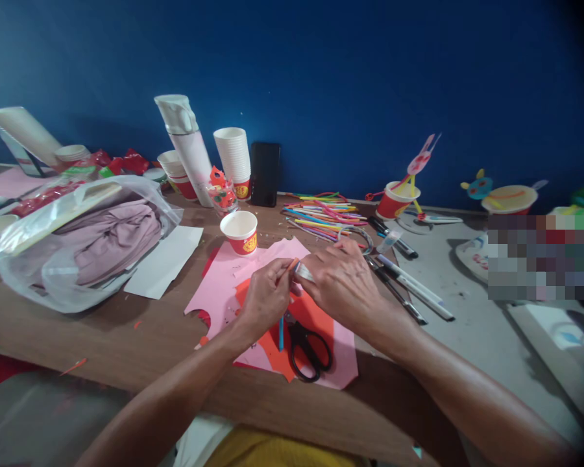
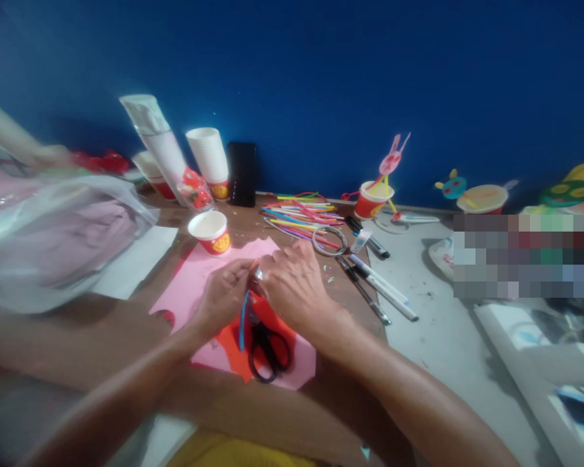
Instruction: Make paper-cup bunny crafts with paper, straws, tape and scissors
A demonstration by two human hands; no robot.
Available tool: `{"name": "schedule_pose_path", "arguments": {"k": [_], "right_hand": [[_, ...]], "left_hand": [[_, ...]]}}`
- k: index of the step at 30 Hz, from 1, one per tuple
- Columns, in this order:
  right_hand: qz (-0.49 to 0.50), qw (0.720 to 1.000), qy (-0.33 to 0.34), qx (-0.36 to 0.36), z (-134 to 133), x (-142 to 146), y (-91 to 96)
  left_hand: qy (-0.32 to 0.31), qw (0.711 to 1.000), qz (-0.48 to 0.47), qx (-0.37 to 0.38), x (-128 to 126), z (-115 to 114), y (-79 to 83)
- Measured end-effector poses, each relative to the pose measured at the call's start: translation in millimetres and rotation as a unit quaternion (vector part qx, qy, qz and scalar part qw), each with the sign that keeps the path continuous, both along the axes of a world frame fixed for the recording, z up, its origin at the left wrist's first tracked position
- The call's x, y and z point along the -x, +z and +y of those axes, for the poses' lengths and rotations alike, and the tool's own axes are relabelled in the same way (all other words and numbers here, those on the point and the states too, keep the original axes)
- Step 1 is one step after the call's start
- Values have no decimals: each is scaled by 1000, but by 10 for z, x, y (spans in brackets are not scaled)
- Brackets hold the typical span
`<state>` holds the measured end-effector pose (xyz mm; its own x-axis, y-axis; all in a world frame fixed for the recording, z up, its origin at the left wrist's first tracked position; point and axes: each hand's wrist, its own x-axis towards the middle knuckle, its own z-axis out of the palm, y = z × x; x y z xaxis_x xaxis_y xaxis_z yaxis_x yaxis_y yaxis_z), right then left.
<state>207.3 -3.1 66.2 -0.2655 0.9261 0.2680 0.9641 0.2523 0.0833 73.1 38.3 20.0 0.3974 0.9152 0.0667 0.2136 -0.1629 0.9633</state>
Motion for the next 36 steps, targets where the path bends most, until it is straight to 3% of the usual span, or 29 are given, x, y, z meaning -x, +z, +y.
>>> {"name": "schedule_pose_path", "arguments": {"k": [15,24,31,36], "right_hand": [[-30,999,0,16,27,-68,-93],[-23,998,-9,50,61,-102,-100],[-22,998,-21,59,134,-115,-203],[-20,997,-24,67,154,-99,-208]], "left_hand": [[-13,999,-15,36,11,11,13],[-59,984,-62,157,37,48,48],[-98,943,-182,262,90,110,24],[-108,930,-195,294,100,127,59]]}}
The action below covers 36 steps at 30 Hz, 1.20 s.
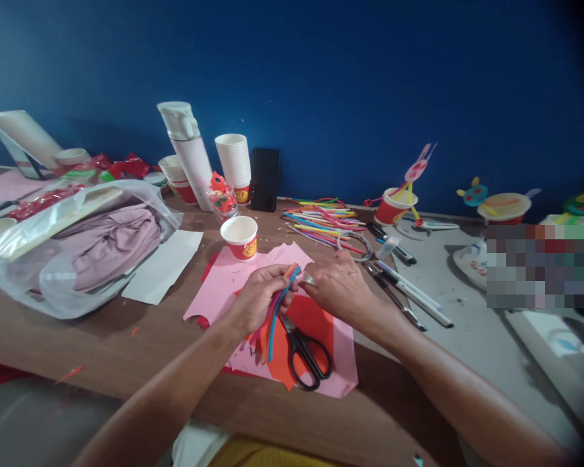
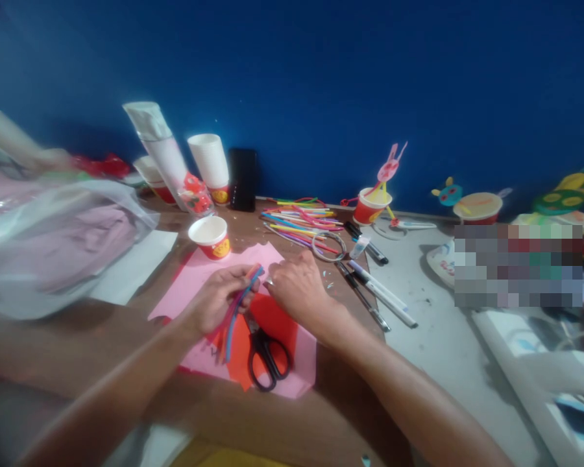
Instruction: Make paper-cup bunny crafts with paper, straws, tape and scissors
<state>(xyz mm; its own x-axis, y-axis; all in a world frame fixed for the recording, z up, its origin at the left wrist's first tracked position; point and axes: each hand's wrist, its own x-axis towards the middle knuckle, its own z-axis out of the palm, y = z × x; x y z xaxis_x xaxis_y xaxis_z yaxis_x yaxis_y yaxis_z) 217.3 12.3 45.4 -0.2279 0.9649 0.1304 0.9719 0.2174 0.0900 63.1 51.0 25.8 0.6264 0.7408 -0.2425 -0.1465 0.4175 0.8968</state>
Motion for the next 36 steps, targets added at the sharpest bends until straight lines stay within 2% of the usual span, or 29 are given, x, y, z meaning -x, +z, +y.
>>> {"name": "schedule_pose_path", "arguments": {"k": [6,11,15,24,28,31,36], "right_hand": [[33,999,-5,34,-21,66,15],[55,998,19,7,-17,81,-2],[97,995,30,-3,-5,64,6],[223,973,54,27,-9,83,193],[307,950,54,32,12,91,200],[371,927,38,36,39,108,138],[516,851,-14,96,134,85,-62]], "left_hand": [[32,998,51,-12,-6,9,-44],[26,999,2,29,5,23,-77],[41,998,-1,44,19,47,-70],[44,999,-19,19,87,98,10],[58,998,-35,16,108,107,17],[59,998,-31,20,119,117,-10],[26,999,-37,-12,99,110,-91]]}}
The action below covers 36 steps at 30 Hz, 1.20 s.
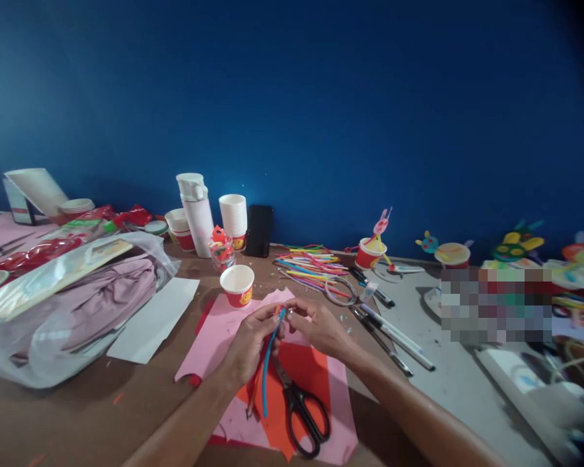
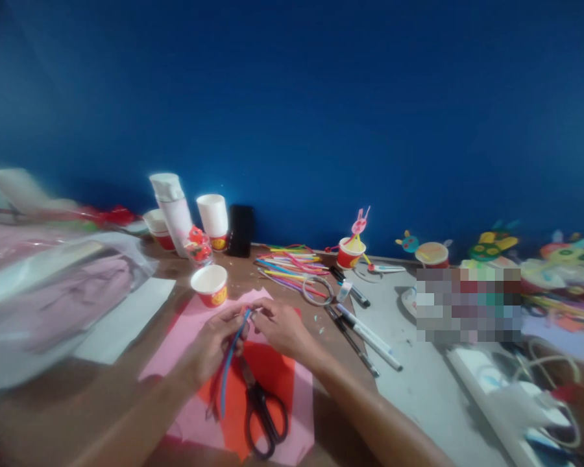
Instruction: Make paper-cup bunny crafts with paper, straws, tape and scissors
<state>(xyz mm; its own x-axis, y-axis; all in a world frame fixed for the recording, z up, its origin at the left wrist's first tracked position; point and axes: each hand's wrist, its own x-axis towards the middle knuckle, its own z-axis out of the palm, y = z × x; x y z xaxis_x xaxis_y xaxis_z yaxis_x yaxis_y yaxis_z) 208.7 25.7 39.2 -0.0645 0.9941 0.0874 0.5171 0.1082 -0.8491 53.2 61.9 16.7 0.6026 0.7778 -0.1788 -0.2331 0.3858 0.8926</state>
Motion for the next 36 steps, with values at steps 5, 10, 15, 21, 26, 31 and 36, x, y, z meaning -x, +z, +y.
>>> {"name": "schedule_pose_path", "arguments": {"k": [5,10,15,21,26,31,36], "right_hand": [[110,993,28,20,49,-92,-144],[178,981,61,37,26,-105,-152],[183,981,44,47,39,-79,-191],[139,990,24,22,39,-69,-185],[131,991,27,9,40,-56,-158],[117,993,26,1,28,-58,-130],[152,988,38,16,44,-78,-107]], "left_hand": [[1,999,-19,-28,-48,-37,8],[15,999,-1,-28,-50,-53,68],[26,997,62,-37,-35,-33,71],[-10,998,47,-31,15,-8,53],[-7,998,63,-16,15,-2,57],[13,998,46,34,-2,-33,60],[6,997,28,69,18,-14,41]]}}
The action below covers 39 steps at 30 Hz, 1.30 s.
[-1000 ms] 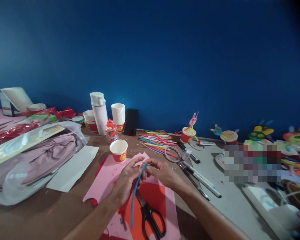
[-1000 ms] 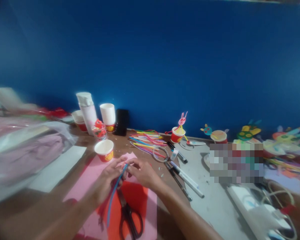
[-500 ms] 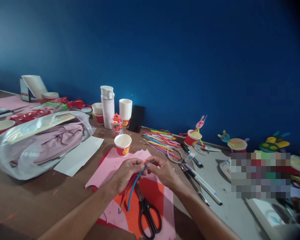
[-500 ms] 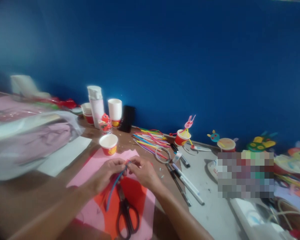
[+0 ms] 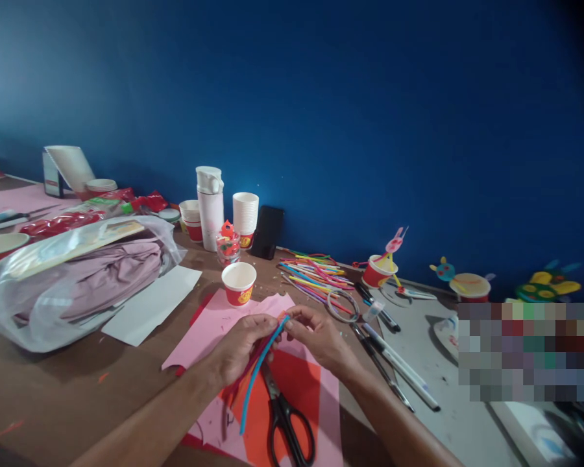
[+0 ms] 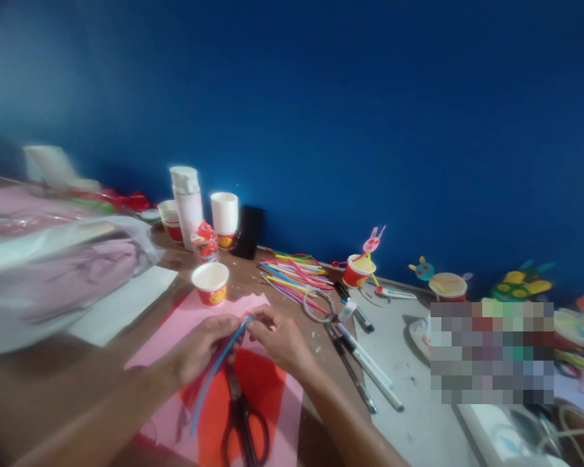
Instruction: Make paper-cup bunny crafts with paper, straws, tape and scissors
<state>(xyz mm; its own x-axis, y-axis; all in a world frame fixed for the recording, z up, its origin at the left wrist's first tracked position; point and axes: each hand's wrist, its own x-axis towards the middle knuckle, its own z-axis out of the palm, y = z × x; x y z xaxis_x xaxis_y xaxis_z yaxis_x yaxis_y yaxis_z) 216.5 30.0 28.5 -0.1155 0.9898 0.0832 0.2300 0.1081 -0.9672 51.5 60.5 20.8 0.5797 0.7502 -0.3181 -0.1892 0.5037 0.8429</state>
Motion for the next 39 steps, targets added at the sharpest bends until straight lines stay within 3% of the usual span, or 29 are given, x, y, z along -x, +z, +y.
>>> {"name": "schedule_pose_path", "arguments": {"k": [7,12,18,22,26,33,39], "right_hand": [[22,999,-3,27,32,-26,-5],[11,999,-32,40,43,19,-83],[25,997,-62,35,36,38,-157],[-18,997,-66,24,-16,58,-25],[-106,993,-45,-20,-83,98,98],[-255,955,-102,-108,-161,148,56],[-348,907,-131,-197,-172,177,-33]], "left_hand": [[-17,1000,-16,-4,-8,35,-42],[63,991,71,-93,-52,5,41],[103,949,175,-240,-77,-60,64],[121,900,210,-362,-74,-83,-53],[129,872,223,-417,-38,-53,-150],[114,841,236,-474,-4,-66,18],[122,850,249,-448,-19,-46,8]]}}
